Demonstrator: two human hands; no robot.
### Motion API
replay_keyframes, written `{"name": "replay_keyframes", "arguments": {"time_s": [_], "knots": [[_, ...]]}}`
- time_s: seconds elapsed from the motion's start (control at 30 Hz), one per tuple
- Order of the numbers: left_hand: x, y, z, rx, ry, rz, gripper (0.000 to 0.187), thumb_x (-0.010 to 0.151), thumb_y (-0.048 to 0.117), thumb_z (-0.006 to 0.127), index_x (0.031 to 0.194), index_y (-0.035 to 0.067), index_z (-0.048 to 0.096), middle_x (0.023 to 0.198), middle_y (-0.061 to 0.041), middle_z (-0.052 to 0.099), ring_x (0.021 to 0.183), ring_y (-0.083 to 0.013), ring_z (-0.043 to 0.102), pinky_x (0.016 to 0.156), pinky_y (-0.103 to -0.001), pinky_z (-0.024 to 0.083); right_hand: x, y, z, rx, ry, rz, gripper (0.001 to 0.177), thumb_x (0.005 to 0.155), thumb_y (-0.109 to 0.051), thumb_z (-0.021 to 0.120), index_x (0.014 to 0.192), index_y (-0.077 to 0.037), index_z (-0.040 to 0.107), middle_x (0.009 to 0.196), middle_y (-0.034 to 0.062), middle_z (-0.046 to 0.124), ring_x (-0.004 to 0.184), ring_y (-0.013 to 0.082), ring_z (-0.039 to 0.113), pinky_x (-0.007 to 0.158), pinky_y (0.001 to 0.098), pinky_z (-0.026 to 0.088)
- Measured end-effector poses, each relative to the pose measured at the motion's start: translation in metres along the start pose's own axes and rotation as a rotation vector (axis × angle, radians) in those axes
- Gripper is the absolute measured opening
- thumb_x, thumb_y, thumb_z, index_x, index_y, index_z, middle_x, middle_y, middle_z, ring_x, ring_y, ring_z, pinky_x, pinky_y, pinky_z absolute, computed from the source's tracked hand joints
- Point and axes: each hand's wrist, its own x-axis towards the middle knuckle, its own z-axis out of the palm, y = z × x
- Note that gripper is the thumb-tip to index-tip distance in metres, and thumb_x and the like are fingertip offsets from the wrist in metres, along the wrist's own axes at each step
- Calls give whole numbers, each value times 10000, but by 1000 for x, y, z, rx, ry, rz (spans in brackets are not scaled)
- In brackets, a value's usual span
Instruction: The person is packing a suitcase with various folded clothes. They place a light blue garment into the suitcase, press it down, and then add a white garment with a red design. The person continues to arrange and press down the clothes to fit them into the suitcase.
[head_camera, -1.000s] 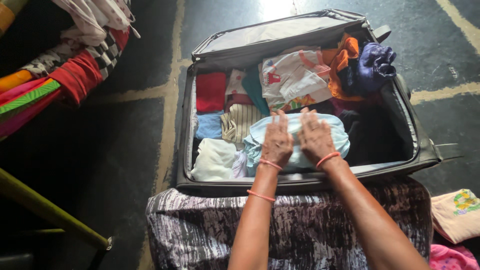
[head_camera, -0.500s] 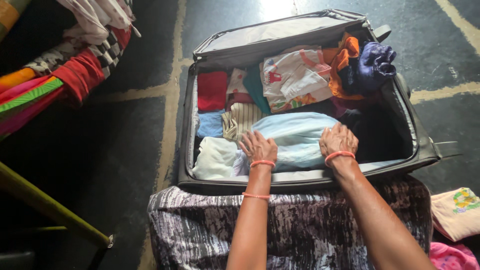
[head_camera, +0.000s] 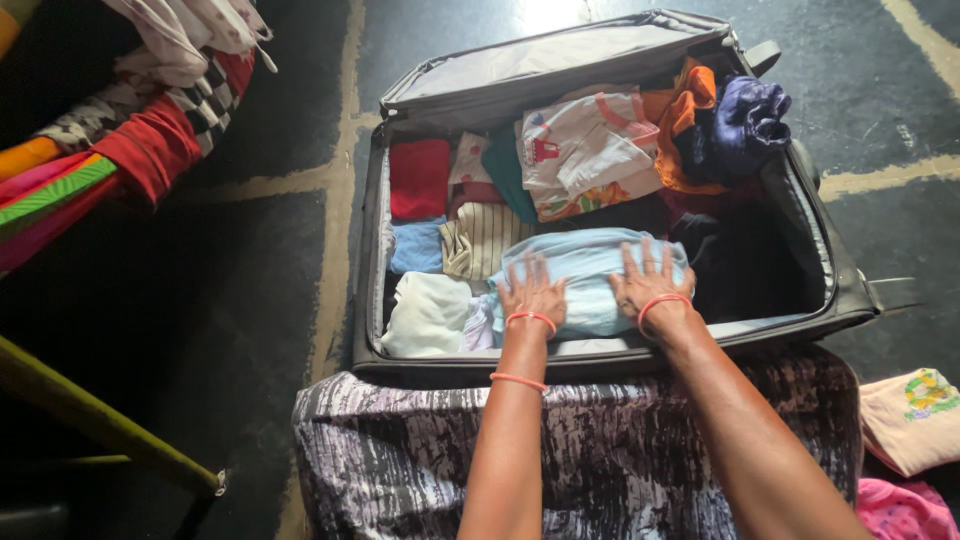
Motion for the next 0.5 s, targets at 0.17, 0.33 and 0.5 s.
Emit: {"name": "replay_keyframes", "arguments": {"time_s": [0.17,0.33,0.5], "knots": [[3,-10,1,-201,86,-296,800,997,527,459,1617,94,198,1705,-153,127,1569,-366,110,1226,-591,171,-8,13,3,256,221,185,823,997,-584,514,1583,-24,375,1601,247,405,1493,429,378,1116,636,426],[-17,-6,-28,-298,196,-448,926,879,619,664,1489,-37,430,1550,-208,435,1493,-389,357,1173,-552,400,-17,6,-40,505,203,417,1010,825,-657,729,1388,140,470,1402,331,496,1310,484,484,1027,543,453],[-10,-21,-31,-509,207,-468,932,675,612,839,1298,-34,589,1365,-278,608,1284,-416,593,1073,-474,497,-26,11,-71,737,-2,464,723,760,-568,778,1087,77,757,1031,218,721,998,345,712,885,453,547]]}}
